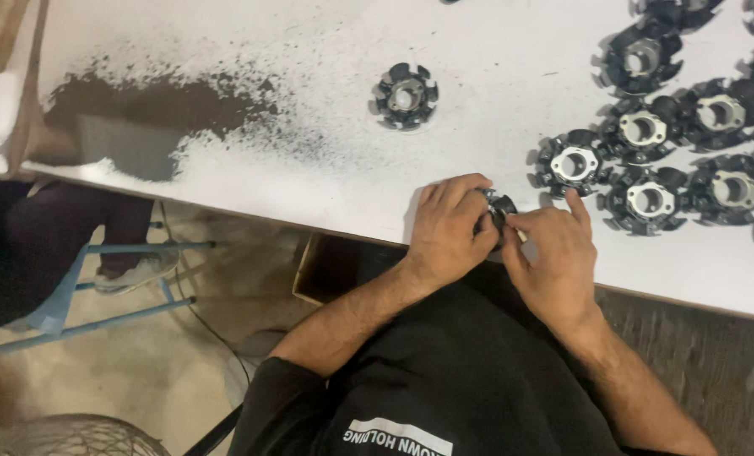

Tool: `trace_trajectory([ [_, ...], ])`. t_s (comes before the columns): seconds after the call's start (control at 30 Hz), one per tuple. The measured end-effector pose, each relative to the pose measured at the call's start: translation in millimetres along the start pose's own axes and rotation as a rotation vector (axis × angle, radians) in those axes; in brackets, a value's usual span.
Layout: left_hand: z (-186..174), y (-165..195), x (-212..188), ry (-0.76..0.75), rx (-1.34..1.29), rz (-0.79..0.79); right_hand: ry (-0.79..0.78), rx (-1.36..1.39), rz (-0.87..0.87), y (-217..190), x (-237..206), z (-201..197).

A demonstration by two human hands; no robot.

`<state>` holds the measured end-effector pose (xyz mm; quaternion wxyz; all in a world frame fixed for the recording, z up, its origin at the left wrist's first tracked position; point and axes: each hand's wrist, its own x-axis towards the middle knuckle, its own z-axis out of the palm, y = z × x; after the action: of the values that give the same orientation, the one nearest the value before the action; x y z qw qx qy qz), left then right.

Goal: The person sits at a white workbench assembling omni wheels. They pick up a wheel hub, press and seat black rollers into the hub's slots one at a time, and place the finished wheel in a growing pile of completed wheels on the table.

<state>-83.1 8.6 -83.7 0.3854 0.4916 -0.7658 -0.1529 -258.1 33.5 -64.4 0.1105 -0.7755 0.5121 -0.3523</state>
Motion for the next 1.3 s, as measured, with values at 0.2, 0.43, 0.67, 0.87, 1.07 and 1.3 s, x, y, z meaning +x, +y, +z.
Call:
trace_trajectory([
  [0.2,0.2,1.3,-0.6,0.048,-0.011,-0.004,0.056,-0.004,-0.029,-5.0,-4.8,3.0],
  [0.43,3.9,0.1,-0.8,0.032,0.008,0.0,0.022,-0.079,-0.054,-4.9,-0.6,4.1],
  [0.67,-23.5,4.1,5.1,0.12,-0.059,-0.03,0.109,0.002,-0.024,-6.7,-6.4,-6.8],
  [0.87,-39.0,-4.9,14.8,-0.056,0.018,0.094,0.192,0.005,0.025,1.8,-5.0,0.9],
  [1.07,-27.3,-4.5,19.9,-0.106,0.103,0.124,0.15,0.018,0.024,1.0,-0.8,8.2],
  [1.3,-42.5,-12.2,26.0,-0.149,0.096,0.219,0.127,0.013,0.028,2.0,0.3,6.7],
])
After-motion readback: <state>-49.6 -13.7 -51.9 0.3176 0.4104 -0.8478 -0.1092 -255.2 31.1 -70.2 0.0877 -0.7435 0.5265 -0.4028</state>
